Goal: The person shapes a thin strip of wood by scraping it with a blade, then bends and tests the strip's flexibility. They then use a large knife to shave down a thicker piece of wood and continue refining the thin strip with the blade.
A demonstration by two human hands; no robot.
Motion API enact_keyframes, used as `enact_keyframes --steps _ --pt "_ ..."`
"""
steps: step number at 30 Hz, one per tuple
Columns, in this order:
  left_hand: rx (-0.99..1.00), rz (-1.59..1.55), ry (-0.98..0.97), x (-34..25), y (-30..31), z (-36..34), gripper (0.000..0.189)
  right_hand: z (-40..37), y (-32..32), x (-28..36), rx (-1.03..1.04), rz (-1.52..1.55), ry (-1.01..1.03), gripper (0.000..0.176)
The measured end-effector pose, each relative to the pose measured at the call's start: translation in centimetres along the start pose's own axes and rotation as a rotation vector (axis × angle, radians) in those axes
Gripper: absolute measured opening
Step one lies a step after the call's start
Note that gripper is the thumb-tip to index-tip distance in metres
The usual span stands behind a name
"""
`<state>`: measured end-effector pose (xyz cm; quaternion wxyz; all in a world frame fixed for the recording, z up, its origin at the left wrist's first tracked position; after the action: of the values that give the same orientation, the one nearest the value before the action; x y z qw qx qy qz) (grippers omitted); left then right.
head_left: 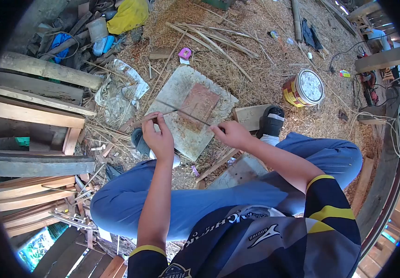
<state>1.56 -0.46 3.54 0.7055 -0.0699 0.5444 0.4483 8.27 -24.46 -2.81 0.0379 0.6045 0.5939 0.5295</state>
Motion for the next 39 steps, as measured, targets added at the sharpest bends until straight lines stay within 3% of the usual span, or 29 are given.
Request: enact_keyframes --steps 2,8,14,17,23,26,29,32,35,38,39 --pt "-0.001 0.011 -0.023 -0.1 -0.1 0.1 0.01 0.9 -0.3 -2.3 0.038 -0.047 -0.133 0.062" --pt "-0.025 -0.013 0.007 0.9 -0.1 -0.3 0.01 -0.6 0.6 2.0 -0.028 0.013 0.082 0.063" --pt "-0.002 -0.027 -0.038 0.0 -0.3 -0.2 0.009 0.6 1.3 -0.6 0.052 -0.058 -0.113 0.063" --pt "-0.015 -0.032 -0.001 0.1 -0.2 -0.3 0.01 -0.3 1.2 1.4 -0.052 -0.014 0.037 0.064" --pt "-0.013 -0.013 -0.018 0.6 -0.2 -0.2 0.01 0.6 0.6 -1.5 0.038 -0.031 -0.141 0.062" --pt "-0.017 -0.021 -0.001 0.3 -0.1 -0.3 0.009 -0.2 1.3 1.2 -0.04 -0.013 0.041 0.062" --pt "-0.026 -0.021 0.012 0.7 0.0 -0.3 0.009 -0.4 0.9 1.3 -0.042 0.004 0.035 0.062" --pt "-0.034 -0.036 -0.025 0.5 -0.2 -0.2 0.009 0.9 0.6 -2.1 0.065 -0.009 -0.171 0.062" --pt "-0.012 -0.019 -0.002 0.2 -0.1 -0.3 0.009 0.1 1.1 -0.2 0.014 -0.019 -0.008 0.065" --pt "-0.033 -0.04 0.058 1.1 -0.1 -0.4 0.01 -0.3 0.6 0.4 -0.008 0.001 0.052 0.068" --pt "-0.03 -0.034 0.054 1.1 0.0 -0.4 0.01 0.2 0.1 -0.8 0.018 -0.023 -0.032 0.068"
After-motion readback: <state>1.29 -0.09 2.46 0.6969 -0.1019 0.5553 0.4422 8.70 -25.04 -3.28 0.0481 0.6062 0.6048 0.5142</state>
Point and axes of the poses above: each hand's wrist, its own z-axis towards the middle knuckle, its own y-axis out of the back of the hand, x = y × z, the point moved 2 cm from there along z, towards the middle knuckle, and after that the axes turned 11 degrees about -z, right-handed, at the moved point
